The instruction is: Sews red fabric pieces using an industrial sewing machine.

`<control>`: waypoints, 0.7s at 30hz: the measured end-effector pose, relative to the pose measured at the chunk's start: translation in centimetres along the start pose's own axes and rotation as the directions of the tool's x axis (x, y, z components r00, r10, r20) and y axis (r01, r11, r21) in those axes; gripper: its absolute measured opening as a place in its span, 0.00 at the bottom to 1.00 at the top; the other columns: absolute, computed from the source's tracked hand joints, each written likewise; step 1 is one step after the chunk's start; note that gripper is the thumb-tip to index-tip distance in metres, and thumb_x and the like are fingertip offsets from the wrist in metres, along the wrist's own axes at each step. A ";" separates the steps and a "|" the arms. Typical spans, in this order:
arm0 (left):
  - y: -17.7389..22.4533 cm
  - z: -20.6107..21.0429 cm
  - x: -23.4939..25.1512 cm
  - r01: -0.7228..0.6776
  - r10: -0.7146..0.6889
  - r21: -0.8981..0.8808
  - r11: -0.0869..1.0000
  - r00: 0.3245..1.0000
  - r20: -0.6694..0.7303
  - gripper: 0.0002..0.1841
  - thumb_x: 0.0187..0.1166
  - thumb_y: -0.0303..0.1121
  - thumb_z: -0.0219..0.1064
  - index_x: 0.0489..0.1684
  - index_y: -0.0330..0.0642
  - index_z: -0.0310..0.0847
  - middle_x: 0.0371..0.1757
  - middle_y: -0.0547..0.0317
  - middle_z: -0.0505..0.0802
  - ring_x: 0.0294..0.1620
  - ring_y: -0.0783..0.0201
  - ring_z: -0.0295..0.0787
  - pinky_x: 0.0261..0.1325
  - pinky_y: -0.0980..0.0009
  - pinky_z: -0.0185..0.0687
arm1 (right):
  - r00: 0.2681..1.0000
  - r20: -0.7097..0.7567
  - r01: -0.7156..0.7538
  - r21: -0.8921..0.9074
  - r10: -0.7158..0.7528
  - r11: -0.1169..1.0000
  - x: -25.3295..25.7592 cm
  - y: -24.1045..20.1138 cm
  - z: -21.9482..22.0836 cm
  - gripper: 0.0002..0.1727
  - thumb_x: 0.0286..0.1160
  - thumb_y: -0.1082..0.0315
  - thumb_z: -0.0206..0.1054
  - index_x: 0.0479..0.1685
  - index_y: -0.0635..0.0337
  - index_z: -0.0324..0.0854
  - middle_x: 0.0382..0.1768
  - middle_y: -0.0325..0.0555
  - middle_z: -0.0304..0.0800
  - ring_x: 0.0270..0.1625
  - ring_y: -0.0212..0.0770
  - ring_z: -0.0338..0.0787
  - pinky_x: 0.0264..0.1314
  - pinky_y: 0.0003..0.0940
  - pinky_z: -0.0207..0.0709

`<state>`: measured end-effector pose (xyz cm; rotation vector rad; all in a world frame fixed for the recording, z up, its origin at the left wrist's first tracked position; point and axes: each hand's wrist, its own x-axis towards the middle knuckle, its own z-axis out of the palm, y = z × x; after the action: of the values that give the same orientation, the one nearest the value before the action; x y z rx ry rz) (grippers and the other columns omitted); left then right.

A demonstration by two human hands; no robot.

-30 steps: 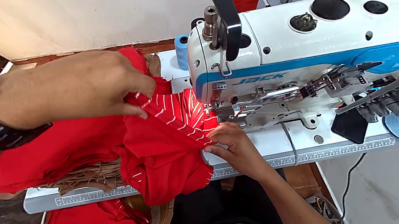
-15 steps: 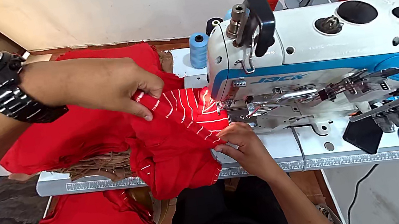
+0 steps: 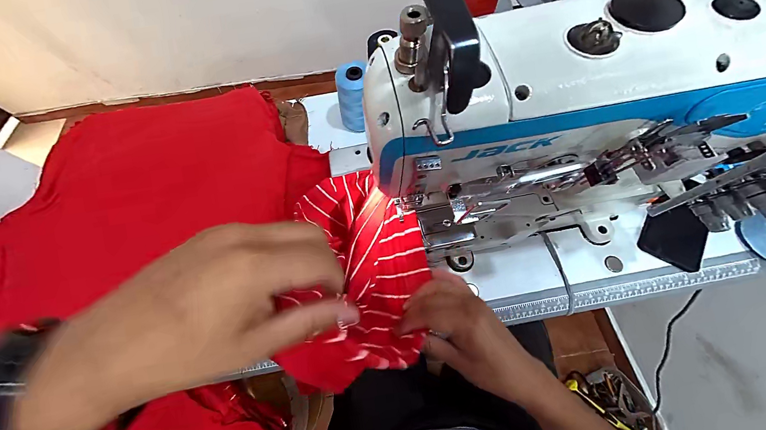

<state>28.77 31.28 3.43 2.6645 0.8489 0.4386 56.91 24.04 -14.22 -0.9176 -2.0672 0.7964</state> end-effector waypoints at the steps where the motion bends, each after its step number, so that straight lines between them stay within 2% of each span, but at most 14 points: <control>1: -0.6 2.2 -0.2 0.185 -0.182 0.019 0.983 0.979 -0.087 0.17 0.79 0.52 0.68 0.49 0.50 0.90 0.51 0.64 0.92 0.54 0.67 0.90 0.54 0.62 0.90 | 1.000 0.004 0.000 0.046 0.000 0.999 -0.9 0.0 0.4 0.11 0.82 0.65 0.64 0.46 0.45 0.94 0.48 0.29 0.96 0.64 0.32 0.88 0.82 0.50 0.70; 2: -1.9 4.7 -0.3 0.378 -0.384 -0.067 0.923 0.915 -0.121 0.26 0.76 0.50 0.73 0.65 0.41 0.84 0.64 0.52 0.89 0.67 0.54 0.86 0.68 0.49 0.84 | 1.000 0.006 0.003 0.090 -0.004 0.996 -1.5 0.2 0.9 0.11 0.84 0.65 0.63 0.46 0.46 0.93 0.49 0.30 0.96 0.65 0.34 0.88 0.80 0.47 0.73; 3: -3.4 7.6 -0.5 0.528 -0.555 -0.205 0.824 0.826 -0.099 0.39 0.71 0.49 0.78 0.80 0.38 0.72 0.72 0.48 0.85 0.74 0.49 0.81 0.74 0.42 0.78 | 1.000 0.006 0.002 0.127 -0.003 0.992 -2.1 0.4 1.2 0.11 0.86 0.64 0.63 0.47 0.46 0.93 0.49 0.31 0.96 0.66 0.35 0.88 0.78 0.45 0.75; 4: -4.4 10.5 -0.9 0.619 -0.672 -0.348 0.704 0.739 -0.045 0.46 0.66 0.47 0.82 0.86 0.40 0.65 0.70 0.48 0.87 0.71 0.49 0.83 0.72 0.41 0.79 | 1.000 0.007 0.006 0.159 -0.007 0.987 -2.7 0.7 1.5 0.11 0.85 0.64 0.64 0.48 0.46 0.94 0.49 0.33 0.96 0.66 0.36 0.88 0.75 0.43 0.77; 5: -4.7 12.4 -1.3 0.670 -0.738 -0.435 0.602 0.675 0.019 0.46 0.63 0.43 0.85 0.85 0.43 0.65 0.61 0.49 0.92 0.62 0.50 0.89 0.65 0.42 0.85 | 1.000 0.006 0.015 0.172 -0.017 0.985 -2.9 1.0 1.7 0.10 0.84 0.64 0.65 0.48 0.47 0.94 0.49 0.34 0.96 0.65 0.37 0.88 0.74 0.41 0.78; 7: -4.3 12.4 -2.1 0.723 -0.788 -0.441 0.532 0.613 0.056 0.31 0.70 0.32 0.79 0.75 0.45 0.74 0.50 0.53 0.96 0.49 0.55 0.95 0.53 0.47 0.91 | 0.999 0.009 0.037 0.187 -0.039 0.982 -3.2 1.6 1.9 0.10 0.84 0.62 0.66 0.46 0.53 0.93 0.49 0.38 0.96 0.65 0.39 0.88 0.73 0.38 0.79; 9: -2.7 8.8 -2.6 0.770 -0.805 -0.235 0.593 0.555 -0.212 0.22 0.72 0.25 0.75 0.66 0.42 0.82 0.46 0.44 0.94 0.43 0.43 0.92 0.44 0.37 0.87 | 0.999 0.007 0.042 0.207 -0.044 0.977 -3.3 2.1 2.2 0.11 0.84 0.61 0.67 0.44 0.57 0.92 0.48 0.41 0.96 0.64 0.39 0.88 0.73 0.37 0.79; 10: -1.6 6.9 -2.4 0.782 -0.742 -0.078 0.618 0.548 -0.386 0.22 0.71 0.25 0.75 0.66 0.40 0.81 0.49 0.36 0.92 0.47 0.35 0.90 0.45 0.30 0.83 | 0.999 -0.002 0.039 0.211 -0.039 0.977 -3.1 2.2 2.4 0.11 0.83 0.61 0.68 0.42 0.58 0.92 0.47 0.41 0.96 0.64 0.39 0.89 0.73 0.37 0.79; 11: -0.2 5.5 -1.9 0.782 -0.669 0.059 0.621 0.567 -0.480 0.25 0.73 0.25 0.71 0.71 0.36 0.78 0.61 0.29 0.86 0.60 0.26 0.84 0.56 0.26 0.77 | 0.999 -0.012 0.039 0.209 -0.037 0.977 -2.8 2.3 2.5 0.12 0.83 0.60 0.69 0.41 0.59 0.91 0.47 0.41 0.96 0.63 0.39 0.89 0.73 0.36 0.79; 13: 3.2 5.9 -0.2 0.681 -0.524 0.184 0.709 0.683 -0.508 0.28 0.77 0.27 0.63 0.79 0.31 0.71 0.76 0.20 0.73 0.78 0.20 0.66 0.73 0.25 0.64 | 0.999 -0.019 0.045 0.200 -0.042 0.979 -2.3 2.4 2.5 0.13 0.82 0.60 0.70 0.38 0.61 0.90 0.46 0.43 0.95 0.63 0.40 0.89 0.73 0.36 0.80; 14: 4.7 7.7 0.9 0.606 -0.469 0.170 0.777 0.738 -0.485 0.26 0.79 0.28 0.61 0.78 0.32 0.74 0.78 0.25 0.75 0.80 0.26 0.68 0.75 0.31 0.67 | 0.998 -0.029 0.058 0.196 -0.053 0.979 -2.0 2.3 2.4 0.13 0.82 0.60 0.70 0.36 0.61 0.89 0.45 0.43 0.95 0.62 0.40 0.89 0.72 0.36 0.80; 16: 5.1 12.3 3.3 0.529 -0.484 0.031 0.848 0.797 -0.361 0.20 0.82 0.31 0.58 0.70 0.38 0.82 0.69 0.43 0.88 0.70 0.46 0.86 0.65 0.47 0.86 | 0.994 -0.065 0.097 0.198 -0.086 0.975 -1.3 1.5 1.5 0.15 0.82 0.60 0.70 0.33 0.63 0.87 0.43 0.45 0.94 0.60 0.41 0.89 0.70 0.35 0.80; 18: 2.8 15.0 4.8 0.568 -0.579 -0.110 0.816 0.796 -0.179 0.22 0.90 0.36 0.56 0.76 0.32 0.76 0.73 0.42 0.86 0.73 0.46 0.85 0.73 0.46 0.80 | 0.990 -0.093 0.123 0.205 -0.106 0.971 0.1 -0.2 -0.1 0.15 0.82 0.60 0.70 0.33 0.63 0.88 0.43 0.45 0.95 0.61 0.41 0.89 0.71 0.36 0.80; 21: 0.3 16.0 5.9 0.592 -0.595 -0.067 0.803 0.789 -0.155 0.25 0.93 0.40 0.49 0.80 0.34 0.74 0.83 0.46 0.80 0.86 0.50 0.71 0.88 0.48 0.62 | 0.992 -0.096 0.099 0.173 -0.083 0.980 1.9 -1.1 -1.5 0.14 0.82 0.61 0.70 0.34 0.62 0.90 0.42 0.42 0.95 0.60 0.38 0.89 0.67 0.33 0.82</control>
<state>39.51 31.41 -9.79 2.1869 1.6531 0.5004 56.86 25.31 -11.86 -0.7413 -1.9131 0.8605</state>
